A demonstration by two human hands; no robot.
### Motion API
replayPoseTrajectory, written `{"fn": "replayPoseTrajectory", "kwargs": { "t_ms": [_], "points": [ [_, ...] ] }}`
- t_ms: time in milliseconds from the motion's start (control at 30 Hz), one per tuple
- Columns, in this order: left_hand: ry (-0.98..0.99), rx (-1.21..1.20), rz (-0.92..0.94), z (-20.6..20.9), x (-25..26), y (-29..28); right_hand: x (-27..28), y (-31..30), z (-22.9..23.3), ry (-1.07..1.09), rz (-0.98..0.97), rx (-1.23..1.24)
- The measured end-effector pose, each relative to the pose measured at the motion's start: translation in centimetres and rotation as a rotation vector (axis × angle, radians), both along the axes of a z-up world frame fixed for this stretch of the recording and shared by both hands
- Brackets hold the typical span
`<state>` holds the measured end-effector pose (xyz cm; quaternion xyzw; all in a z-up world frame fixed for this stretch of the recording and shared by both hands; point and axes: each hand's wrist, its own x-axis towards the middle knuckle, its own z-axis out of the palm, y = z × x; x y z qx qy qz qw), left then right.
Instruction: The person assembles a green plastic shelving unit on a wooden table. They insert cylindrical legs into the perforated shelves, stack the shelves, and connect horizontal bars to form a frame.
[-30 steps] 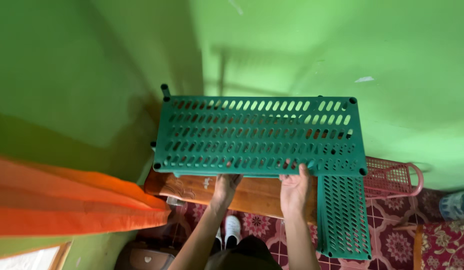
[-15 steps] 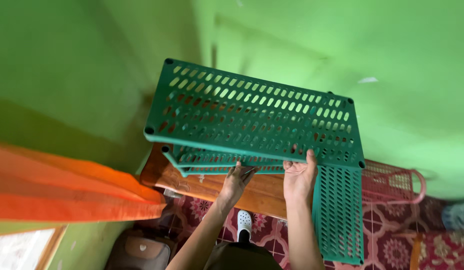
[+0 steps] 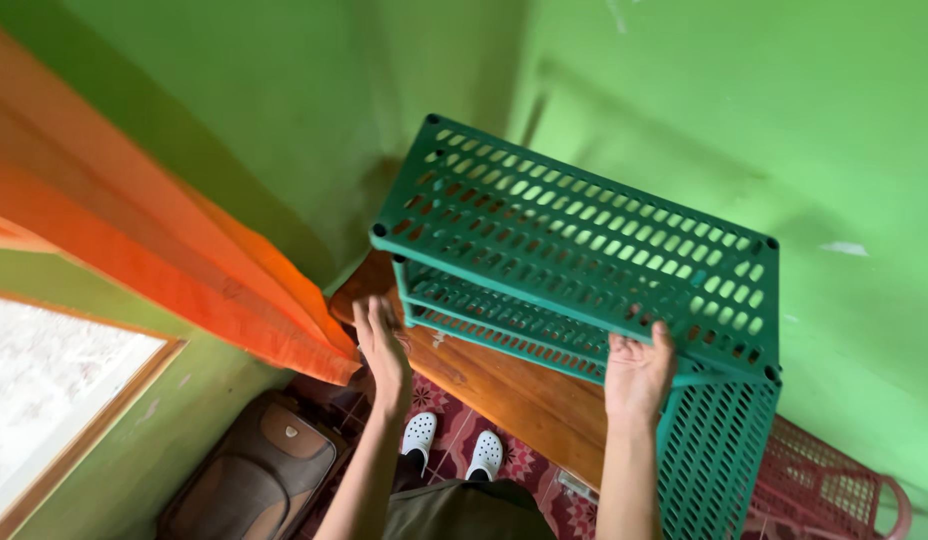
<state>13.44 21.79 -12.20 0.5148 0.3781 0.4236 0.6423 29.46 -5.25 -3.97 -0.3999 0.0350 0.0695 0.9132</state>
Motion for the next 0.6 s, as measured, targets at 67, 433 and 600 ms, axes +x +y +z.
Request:
{"fn": "replayPoseTrajectory", "kwargs": {
  "t_ms": [67, 433, 600],
  "points": [
    [0.03, 0.116, 0.036, 2.2, 0.6, 1.9, 0.0, -0.1, -0.1, -0.013, 0.004, 0.01],
    [-0.232, -0.076, -0.436, 9.3, 4.6, 6.2, 0.6, -1.0, -0.9, -0.049, 0.026, -0.005],
    [-0.238, -0.082, -0.467, 9.0, 4.6, 6.1, 0.9, -1.5, -1.2, -0.031, 0.015, 0.004]
  ]
}}
